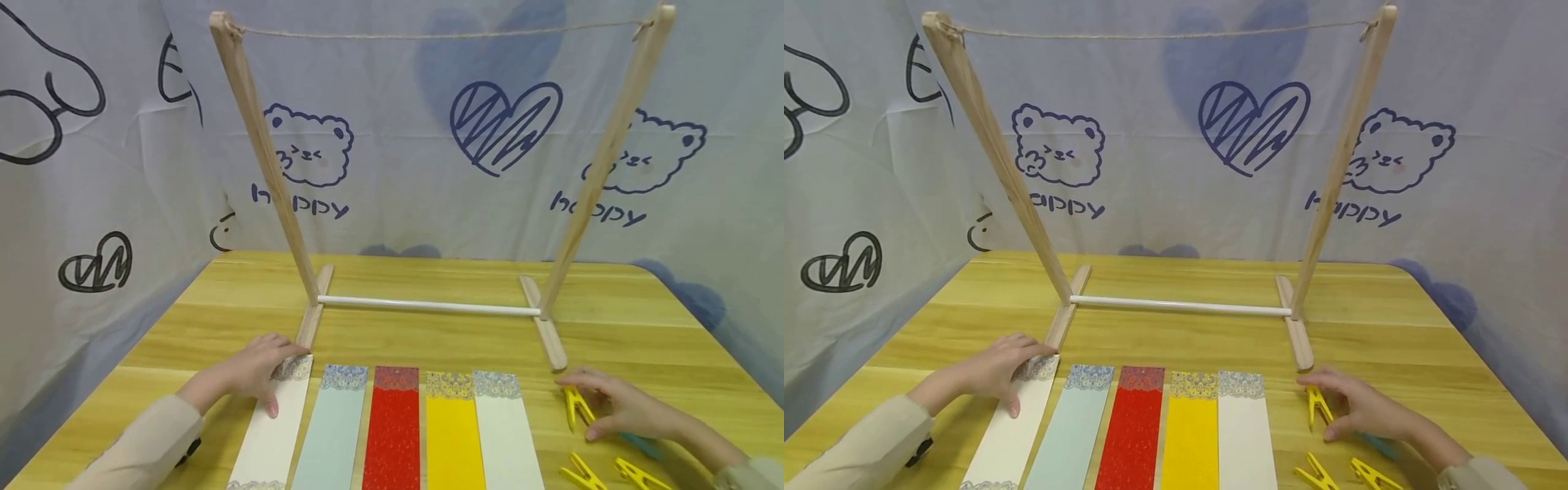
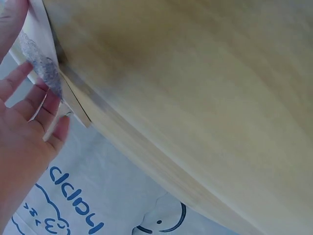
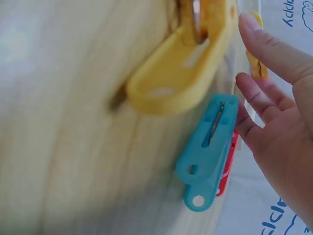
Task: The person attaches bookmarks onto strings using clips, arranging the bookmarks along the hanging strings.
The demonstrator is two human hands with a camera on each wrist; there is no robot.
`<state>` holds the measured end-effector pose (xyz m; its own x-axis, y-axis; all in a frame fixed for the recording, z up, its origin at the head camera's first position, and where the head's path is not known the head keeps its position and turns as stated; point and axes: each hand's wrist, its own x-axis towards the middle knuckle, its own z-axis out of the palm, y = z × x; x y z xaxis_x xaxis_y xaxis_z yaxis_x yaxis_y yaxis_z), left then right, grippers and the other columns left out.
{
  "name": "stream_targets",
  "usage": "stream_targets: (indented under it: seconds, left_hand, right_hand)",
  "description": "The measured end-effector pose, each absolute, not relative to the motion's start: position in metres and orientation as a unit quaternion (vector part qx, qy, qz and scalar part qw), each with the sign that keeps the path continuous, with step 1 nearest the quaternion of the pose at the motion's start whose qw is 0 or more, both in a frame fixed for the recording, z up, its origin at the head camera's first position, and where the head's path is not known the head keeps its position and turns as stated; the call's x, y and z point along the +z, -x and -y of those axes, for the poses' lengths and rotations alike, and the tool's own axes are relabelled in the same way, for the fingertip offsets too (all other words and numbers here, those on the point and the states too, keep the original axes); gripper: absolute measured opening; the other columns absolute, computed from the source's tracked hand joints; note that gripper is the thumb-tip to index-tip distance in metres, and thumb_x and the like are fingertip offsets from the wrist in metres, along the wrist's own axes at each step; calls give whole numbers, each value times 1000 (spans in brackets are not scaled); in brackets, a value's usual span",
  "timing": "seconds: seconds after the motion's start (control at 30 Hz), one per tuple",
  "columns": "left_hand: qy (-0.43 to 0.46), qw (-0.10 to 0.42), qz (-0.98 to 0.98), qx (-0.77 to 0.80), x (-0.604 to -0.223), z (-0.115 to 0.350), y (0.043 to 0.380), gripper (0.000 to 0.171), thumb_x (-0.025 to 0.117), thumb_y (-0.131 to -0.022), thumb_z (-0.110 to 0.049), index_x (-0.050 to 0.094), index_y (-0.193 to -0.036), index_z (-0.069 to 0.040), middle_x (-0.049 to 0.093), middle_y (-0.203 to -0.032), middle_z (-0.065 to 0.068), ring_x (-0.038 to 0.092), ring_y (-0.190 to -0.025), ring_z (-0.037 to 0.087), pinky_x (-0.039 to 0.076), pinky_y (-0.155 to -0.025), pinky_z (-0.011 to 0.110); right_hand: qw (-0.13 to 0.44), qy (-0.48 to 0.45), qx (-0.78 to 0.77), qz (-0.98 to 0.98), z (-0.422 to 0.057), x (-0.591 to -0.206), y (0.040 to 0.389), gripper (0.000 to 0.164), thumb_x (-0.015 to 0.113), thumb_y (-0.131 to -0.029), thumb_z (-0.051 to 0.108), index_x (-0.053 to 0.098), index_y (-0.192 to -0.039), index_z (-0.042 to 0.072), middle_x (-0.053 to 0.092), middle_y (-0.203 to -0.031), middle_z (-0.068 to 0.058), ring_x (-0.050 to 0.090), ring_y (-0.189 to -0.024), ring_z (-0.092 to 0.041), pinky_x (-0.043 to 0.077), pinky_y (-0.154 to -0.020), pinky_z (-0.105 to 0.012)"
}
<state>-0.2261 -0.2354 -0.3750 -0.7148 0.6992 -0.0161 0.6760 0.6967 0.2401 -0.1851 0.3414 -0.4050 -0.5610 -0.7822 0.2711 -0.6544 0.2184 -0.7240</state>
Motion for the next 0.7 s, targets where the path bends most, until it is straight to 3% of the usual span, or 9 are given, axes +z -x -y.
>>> stream_targets:
  seconds: [0.1,0.23,0.43,0.6,0.7]
  left_hand:
    - [-381,51,-916,120,-375,237,226,99,72,-47,-54,47,-127,-2,48,-114,11,42,-97,26,37,-77,43]
    - [-390,51,-907,152,-375,238,227,91,75,-52,-46,48,-127,-2,48,-107,6,43,-86,18,40,-68,33]
    - [-364,85,-896,241,-374,238,230,77,81,-58,-15,48,-127,0,47,-103,5,41,-71,13,42,-58,23]
    - [-319,103,-886,321,-373,242,233,69,78,-62,-5,49,-125,2,47,-109,16,40,-66,14,41,-55,23]
    - [-298,110,-870,376,-373,245,236,63,75,-66,-1,48,-123,6,48,-106,20,35,-58,11,37,-51,21]
  right_hand:
    - [36,467,-411,-782,-340,-406,186,65,72,-65,-5,48,-125,0,37,-110,-3,36,-59,-15,35,-46,-26]
    - [20,447,-407,-796,-339,-405,184,54,74,-64,-3,57,-114,5,37,-107,-2,39,-60,-16,36,-47,-27]
    - [42,414,-435,-798,-336,-400,184,31,71,-69,-4,58,-96,3,41,-108,-3,43,-61,-14,40,-46,-24]
    - [62,381,-461,-799,-336,-399,186,27,66,-73,-5,59,-99,-4,48,-110,9,48,-65,-10,44,-47,-26]
    - [109,325,-499,-796,-338,-396,187,28,62,-79,-3,57,-107,-6,55,-106,9,54,-67,-9,49,-52,-27]
